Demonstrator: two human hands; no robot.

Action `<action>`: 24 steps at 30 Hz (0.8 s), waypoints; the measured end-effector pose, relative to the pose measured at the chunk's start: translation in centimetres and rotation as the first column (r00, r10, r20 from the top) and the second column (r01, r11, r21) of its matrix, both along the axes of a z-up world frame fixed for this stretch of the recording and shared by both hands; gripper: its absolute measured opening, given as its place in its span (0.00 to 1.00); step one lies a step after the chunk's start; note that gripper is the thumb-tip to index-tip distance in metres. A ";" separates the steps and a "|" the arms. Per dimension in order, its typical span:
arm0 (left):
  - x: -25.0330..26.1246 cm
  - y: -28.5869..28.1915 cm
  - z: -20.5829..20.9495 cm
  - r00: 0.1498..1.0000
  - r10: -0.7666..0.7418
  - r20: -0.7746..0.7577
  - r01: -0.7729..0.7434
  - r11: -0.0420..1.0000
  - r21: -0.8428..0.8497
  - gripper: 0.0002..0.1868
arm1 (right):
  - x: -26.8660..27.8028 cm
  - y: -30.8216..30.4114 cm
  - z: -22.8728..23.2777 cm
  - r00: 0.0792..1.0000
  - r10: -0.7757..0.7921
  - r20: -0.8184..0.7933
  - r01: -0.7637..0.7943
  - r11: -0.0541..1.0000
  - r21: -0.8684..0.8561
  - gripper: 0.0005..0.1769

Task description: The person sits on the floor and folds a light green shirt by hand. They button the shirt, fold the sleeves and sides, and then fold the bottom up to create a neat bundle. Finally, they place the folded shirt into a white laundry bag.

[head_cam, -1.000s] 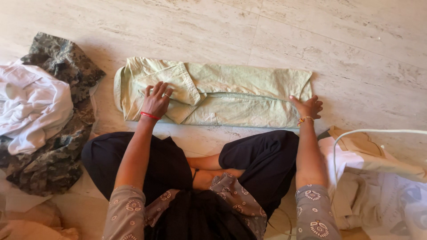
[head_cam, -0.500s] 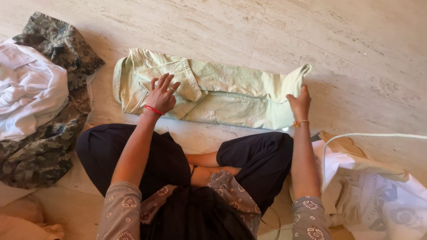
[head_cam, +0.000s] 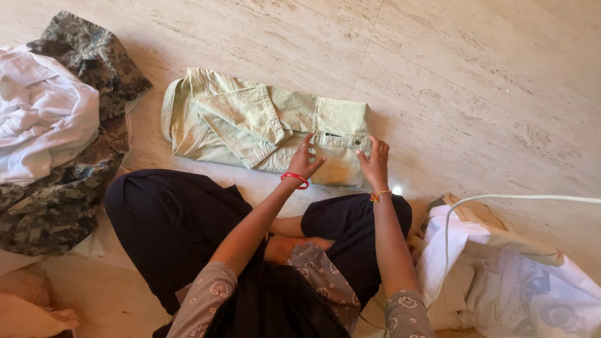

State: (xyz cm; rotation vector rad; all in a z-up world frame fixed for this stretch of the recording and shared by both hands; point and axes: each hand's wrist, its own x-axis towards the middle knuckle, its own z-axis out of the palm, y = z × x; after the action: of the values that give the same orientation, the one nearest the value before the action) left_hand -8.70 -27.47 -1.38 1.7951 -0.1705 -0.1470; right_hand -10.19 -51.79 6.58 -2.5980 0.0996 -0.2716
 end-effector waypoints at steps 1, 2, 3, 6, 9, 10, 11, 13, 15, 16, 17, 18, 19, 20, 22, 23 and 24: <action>0.0 -0.6 0.6 0.999 0.044 -0.011 -0.043 0.999 0.015 0.49 | 0.1 -0.3 -0.4 0.999 -0.033 0.002 0.033 0.999 -0.040 0.33; 0.1 -0.8 1.3 0.996 0.087 -0.020 -0.087 0.996 0.030 0.48 | 0.3 -0.5 -0.5 0.998 -0.066 0.005 0.067 0.995 -0.080 0.33; 0.1 -1.0 1.8 0.992 0.126 -0.030 -0.121 0.984 0.132 0.47 | 0.6 -0.6 -0.3 0.998 -0.038 0.055 0.043 0.995 -0.086 0.32; 1.0 -2.0 3.3 0.980 0.189 0.053 -0.195 0.902 0.386 0.43 | 4.2 -1.1 0.5 0.989 0.030 0.143 -0.015 0.995 -0.101 0.31; 2.0 -2.4 4.0 0.956 0.060 0.287 -0.212 0.820 0.532 0.45 | 7.9 -2.1 -0.4 0.989 0.069 0.134 -0.060 0.996 -0.071 0.30; 2.5 -2.8 4.2 0.937 -0.028 0.348 -0.188 0.801 0.568 0.47 | 8.9 -3.0 -1.0 0.985 0.079 0.151 -0.071 0.996 -0.057 0.28; 2.8 -3.1 4.3 0.909 -0.119 0.400 -0.164 0.779 0.605 0.50 | 9.7 -3.9 -1.9 0.982 0.088 0.167 -0.082 0.996 -0.044 0.27; 3.5 -3.4 4.4 0.937 -0.237 0.257 -0.025 0.690 0.724 0.52 | 11.3 -5.6 -4.3 0.978 0.145 0.147 -0.139 0.989 -0.051 0.21; 4.0 -3.7 4.4 0.938 -0.292 0.189 0.043 0.635 0.771 0.52 | 12.6 -7.1 -6.4 0.977 0.181 0.109 -0.177 0.983 -0.046 0.18; 4.2 -3.6 4.3 0.933 -0.298 0.199 0.038 0.634 0.772 0.52 | 13.0 -7.8 -7.1 0.978 0.190 0.082 -0.188 0.981 -0.038 0.17; 4.2 -3.5 4.2 0.929 -0.307 0.206 0.038 0.634 0.773 0.51 | 13.2 -8.1 -7.6 0.979 0.197 0.051 -0.196 0.980 -0.028 0.18; 4.4 -3.3 4.1 0.923 -0.321 0.214 0.037 0.626 0.779 0.51 | 13.6 -8.5 -7.6 0.983 0.178 0.049 -0.174 0.981 -0.089 0.19; 4.2 -3.0 4.1 0.916 -0.337 0.216 0.042 0.617 0.785 0.51 | 13.6 -9.1 -7.2 0.987 0.158 0.041 -0.150 0.977 -0.150 0.20; 4.1 -2.9 4.2 0.910 -0.353 0.218 0.046 0.609 0.792 0.51 | 13.7 -9.2 -6.7 0.990 0.137 0.035 -0.127 0.970 -0.209 0.21; 4.0 -3.0 4.3 0.915 -0.345 0.207 0.044 0.598 0.801 0.51 | 13.6 -8.4 -6.1 0.995 0.093 0.033 -0.085 0.978 -0.191 0.23; 4.1 -3.2 4.4 0.917 -0.341 0.208 0.038 0.594 0.803 0.51 | 13.7 -8.2 -5.7 0.997 0.072 0.037 -0.064 0.980 -0.186 0.25; 3.9 -3.2 4.5 0.918 -0.338 0.208 0.041 0.601 0.798 0.51 | 13.5 -7.9 -5.3 0.998 0.051 0.044 -0.044 0.987 -0.154 0.27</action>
State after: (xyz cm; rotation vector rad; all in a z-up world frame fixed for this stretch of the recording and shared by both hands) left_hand -4.85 -30.72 3.09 2.6930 -0.6411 -0.0596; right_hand 3.29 -59.71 1.28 -2.7403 -0.0002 -0.3360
